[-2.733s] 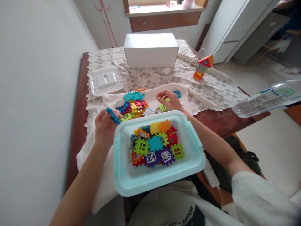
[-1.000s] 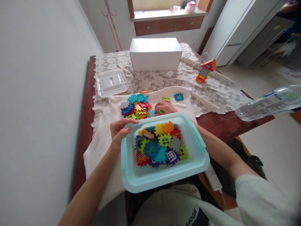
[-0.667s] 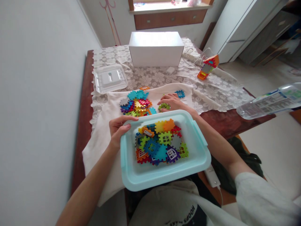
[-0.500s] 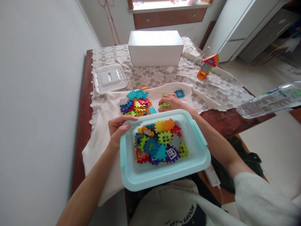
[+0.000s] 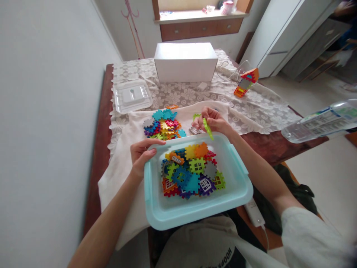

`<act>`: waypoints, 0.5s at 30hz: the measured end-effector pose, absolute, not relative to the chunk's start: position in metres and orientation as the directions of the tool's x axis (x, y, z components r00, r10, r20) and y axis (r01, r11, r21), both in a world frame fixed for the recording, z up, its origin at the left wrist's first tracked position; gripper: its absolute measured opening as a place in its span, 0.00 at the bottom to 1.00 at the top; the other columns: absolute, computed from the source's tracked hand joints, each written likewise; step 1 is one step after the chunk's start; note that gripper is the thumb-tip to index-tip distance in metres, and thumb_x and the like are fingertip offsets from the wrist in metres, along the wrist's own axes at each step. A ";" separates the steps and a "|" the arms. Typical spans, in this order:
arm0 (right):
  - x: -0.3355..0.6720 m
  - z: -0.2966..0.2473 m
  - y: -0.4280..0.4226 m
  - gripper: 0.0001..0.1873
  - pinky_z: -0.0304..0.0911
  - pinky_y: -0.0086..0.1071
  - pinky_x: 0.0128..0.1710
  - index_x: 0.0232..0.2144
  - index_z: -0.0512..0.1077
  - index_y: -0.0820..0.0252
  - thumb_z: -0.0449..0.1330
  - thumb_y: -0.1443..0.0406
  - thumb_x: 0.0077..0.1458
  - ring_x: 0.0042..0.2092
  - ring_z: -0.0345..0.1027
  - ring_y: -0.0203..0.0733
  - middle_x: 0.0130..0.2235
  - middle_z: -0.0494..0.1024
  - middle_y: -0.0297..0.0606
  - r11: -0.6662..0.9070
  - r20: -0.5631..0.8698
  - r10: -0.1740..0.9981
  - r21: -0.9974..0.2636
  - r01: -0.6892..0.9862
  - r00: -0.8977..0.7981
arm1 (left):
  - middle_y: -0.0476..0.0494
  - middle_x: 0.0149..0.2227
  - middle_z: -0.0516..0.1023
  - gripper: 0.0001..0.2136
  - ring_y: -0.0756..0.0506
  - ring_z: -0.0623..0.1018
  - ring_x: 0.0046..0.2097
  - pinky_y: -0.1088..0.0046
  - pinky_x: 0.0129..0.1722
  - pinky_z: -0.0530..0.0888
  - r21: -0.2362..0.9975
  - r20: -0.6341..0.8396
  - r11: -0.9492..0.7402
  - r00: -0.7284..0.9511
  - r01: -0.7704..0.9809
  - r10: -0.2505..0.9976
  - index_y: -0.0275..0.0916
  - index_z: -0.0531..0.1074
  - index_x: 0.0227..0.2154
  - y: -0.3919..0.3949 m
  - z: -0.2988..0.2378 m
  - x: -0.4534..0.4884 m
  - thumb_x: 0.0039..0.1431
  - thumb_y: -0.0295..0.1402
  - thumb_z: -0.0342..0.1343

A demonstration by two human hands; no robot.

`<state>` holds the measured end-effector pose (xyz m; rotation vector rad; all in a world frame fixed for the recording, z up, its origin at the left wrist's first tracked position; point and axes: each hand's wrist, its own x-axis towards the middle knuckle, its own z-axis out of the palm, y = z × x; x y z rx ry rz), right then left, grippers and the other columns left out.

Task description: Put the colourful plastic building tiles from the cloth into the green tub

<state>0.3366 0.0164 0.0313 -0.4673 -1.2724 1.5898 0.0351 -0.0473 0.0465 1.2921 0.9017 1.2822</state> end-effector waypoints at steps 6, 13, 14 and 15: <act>0.350 0.044 0.008 0.21 0.71 0.54 0.59 0.36 0.79 0.53 0.69 0.44 0.59 0.47 0.82 0.52 0.40 0.87 0.40 0.114 0.345 0.755 -0.906 -0.407 -0.557 | 0.40 0.30 0.88 0.12 0.45 0.80 0.27 0.75 0.20 0.68 0.973 0.200 -0.179 0.144 -0.149 0.969 0.39 0.90 0.32 -0.047 0.047 0.036 0.46 0.35 0.64; 0.351 0.098 -0.013 0.20 0.76 0.39 0.41 0.30 0.82 0.53 0.69 0.45 0.64 0.34 0.78 0.40 0.31 0.82 0.35 0.673 0.678 0.694 -0.731 -0.116 -0.242 | 0.40 0.31 0.88 0.13 0.43 0.81 0.27 0.73 0.20 0.68 0.972 0.215 -0.200 0.122 -0.119 0.969 0.39 0.89 0.32 -0.047 0.043 0.035 0.46 0.35 0.63; 0.343 0.110 -0.022 0.21 0.75 0.38 0.39 0.29 0.82 0.52 0.69 0.44 0.63 0.32 0.77 0.39 0.29 0.81 0.33 0.744 0.721 0.633 -0.668 -0.038 -0.281 | 0.40 0.30 0.88 0.12 0.43 0.80 0.27 0.73 0.20 0.67 0.972 0.218 -0.205 0.119 -0.117 0.969 0.39 0.89 0.32 -0.047 0.044 0.035 0.46 0.36 0.63; 0.334 0.124 -0.033 0.22 0.75 0.36 0.37 0.28 0.82 0.51 0.71 0.42 0.59 0.30 0.75 0.37 0.26 0.79 0.30 0.810 0.758 0.552 -0.587 0.005 -0.347 | 0.41 0.29 0.87 0.12 0.43 0.80 0.26 0.73 0.20 0.67 0.971 0.223 -0.210 0.115 -0.115 0.968 0.39 0.89 0.31 -0.047 0.044 0.036 0.47 0.36 0.64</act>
